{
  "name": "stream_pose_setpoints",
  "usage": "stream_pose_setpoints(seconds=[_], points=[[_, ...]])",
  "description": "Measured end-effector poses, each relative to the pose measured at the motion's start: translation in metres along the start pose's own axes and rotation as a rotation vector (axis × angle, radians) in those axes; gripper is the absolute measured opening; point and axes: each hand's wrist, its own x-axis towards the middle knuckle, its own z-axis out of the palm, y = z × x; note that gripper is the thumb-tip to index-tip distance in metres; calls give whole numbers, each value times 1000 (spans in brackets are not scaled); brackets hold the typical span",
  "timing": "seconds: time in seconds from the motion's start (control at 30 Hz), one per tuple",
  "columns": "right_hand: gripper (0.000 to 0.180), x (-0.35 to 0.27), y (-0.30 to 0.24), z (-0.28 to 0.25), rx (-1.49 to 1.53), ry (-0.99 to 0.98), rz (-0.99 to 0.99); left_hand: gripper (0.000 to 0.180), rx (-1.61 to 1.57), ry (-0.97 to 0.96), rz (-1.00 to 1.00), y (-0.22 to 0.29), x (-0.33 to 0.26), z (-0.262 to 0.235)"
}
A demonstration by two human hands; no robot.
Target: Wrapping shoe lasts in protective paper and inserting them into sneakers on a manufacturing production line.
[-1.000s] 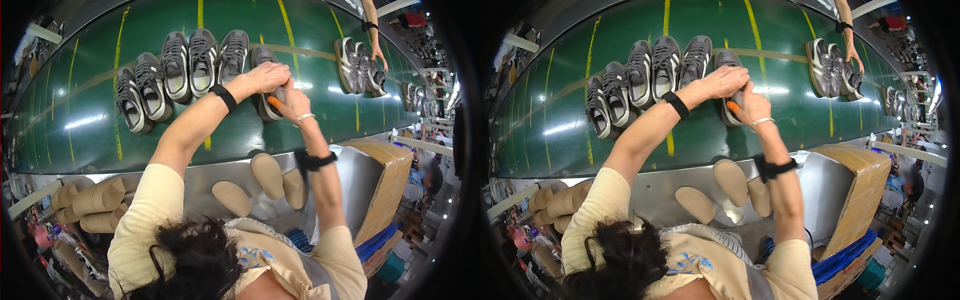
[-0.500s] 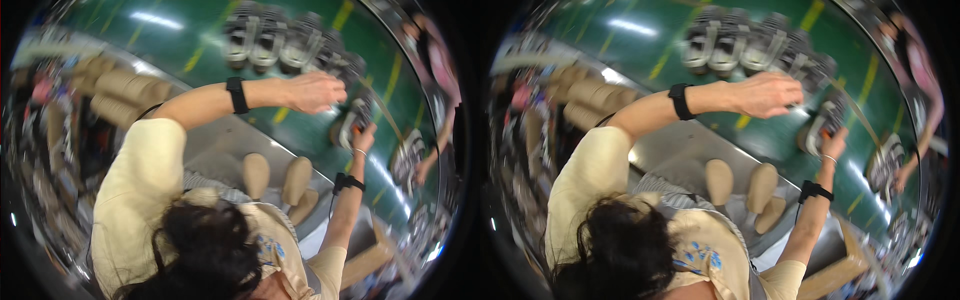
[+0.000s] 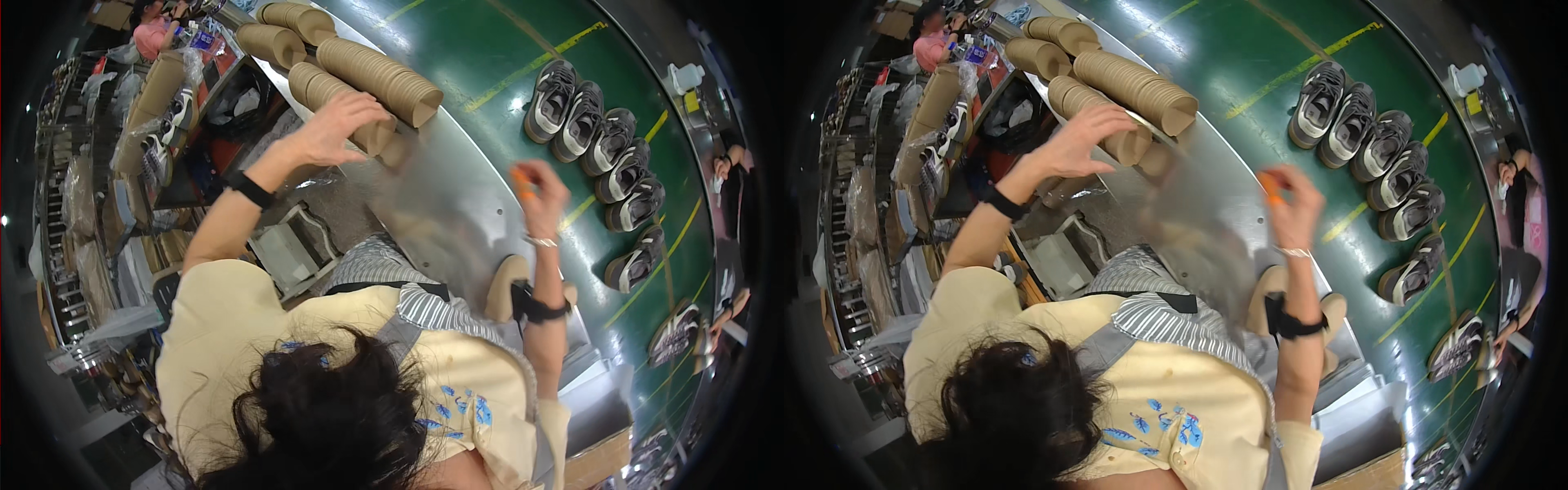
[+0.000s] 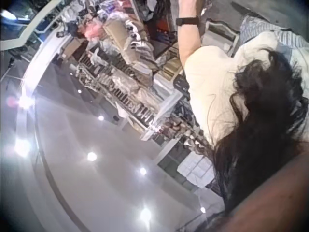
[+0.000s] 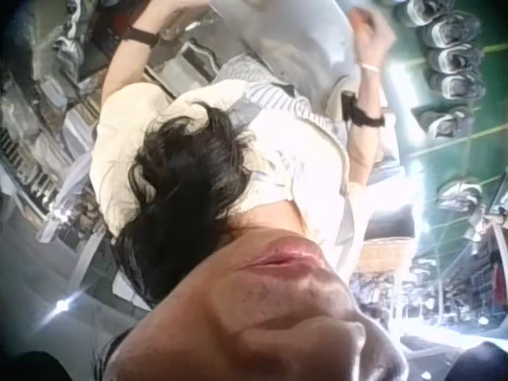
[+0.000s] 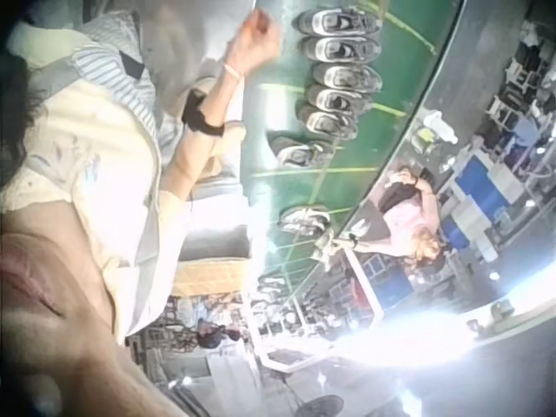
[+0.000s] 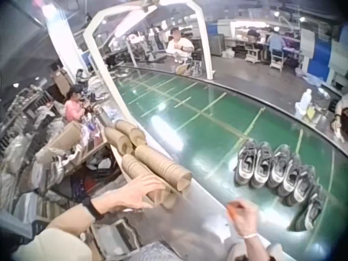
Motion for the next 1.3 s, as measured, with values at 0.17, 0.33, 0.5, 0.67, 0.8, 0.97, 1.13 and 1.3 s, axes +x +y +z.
stream_pose_setpoints(seconds=[0.17,0.33,0.5,0.67,0.8,0.97,1.13,1.3], points=[[32,18,-32,174,423,-252,265,72,-241,110,-59,-15,6,36],[10,7,-43,234,233,-33,-70,65,-199,129,-48,-21,-26,40],[9,1,-51,214,476,10,-20,67,-184,101,28,-17,-18,41],[10,-2,-39,211,237,133,-79,66,-177,80,25,-5,-7,48],[13,-26,-57,114,401,132,-5,74,-381,84,-5,18,7,43],[21,-102,-112,-39,340,47,-126,58,-1394,-415,-122,128,34,47],[45,-296,-51,-211,-907,1024,351,34,-1380,-868,18,227,37,92],[28,-478,52,-284,-959,889,483,41,-1218,-1084,339,304,83,116]])
